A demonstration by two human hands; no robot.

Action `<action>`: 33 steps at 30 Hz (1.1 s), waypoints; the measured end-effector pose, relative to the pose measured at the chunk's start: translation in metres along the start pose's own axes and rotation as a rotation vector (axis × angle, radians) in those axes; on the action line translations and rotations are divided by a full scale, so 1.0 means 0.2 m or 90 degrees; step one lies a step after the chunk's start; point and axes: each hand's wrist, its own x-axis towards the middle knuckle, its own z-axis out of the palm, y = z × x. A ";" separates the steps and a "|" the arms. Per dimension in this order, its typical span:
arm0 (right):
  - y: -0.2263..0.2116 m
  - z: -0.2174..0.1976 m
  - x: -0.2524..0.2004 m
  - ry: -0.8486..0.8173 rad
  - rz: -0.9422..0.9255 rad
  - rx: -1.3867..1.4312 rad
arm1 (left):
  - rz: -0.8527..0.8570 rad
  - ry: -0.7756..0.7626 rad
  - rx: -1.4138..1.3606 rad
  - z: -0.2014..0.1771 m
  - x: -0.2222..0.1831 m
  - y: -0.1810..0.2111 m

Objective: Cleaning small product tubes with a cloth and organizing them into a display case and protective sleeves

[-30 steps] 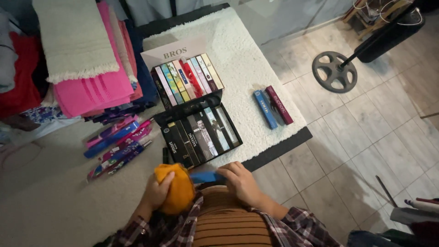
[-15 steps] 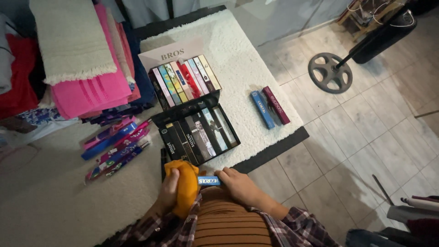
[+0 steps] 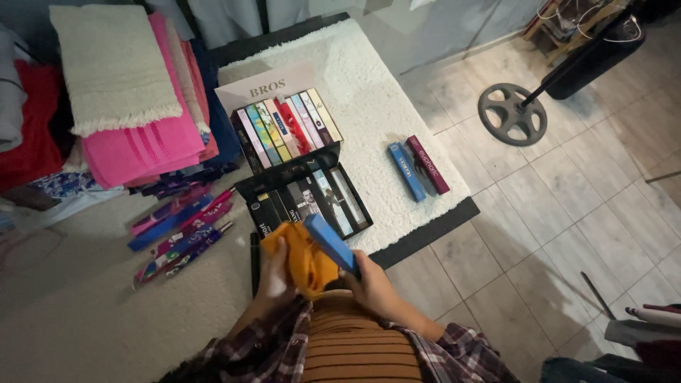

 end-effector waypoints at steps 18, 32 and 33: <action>0.08 0.01 0.01 -0.304 -0.145 -0.074 | -0.079 0.553 0.146 -0.09 0.02 -0.15; -0.06 -0.05 0.03 0.114 -0.181 -0.303 | -0.444 0.329 0.393 -0.01 -0.10 -0.32; -0.13 -0.08 0.06 0.156 -0.170 -0.314 | -0.504 0.281 0.448 0.07 -0.09 -0.28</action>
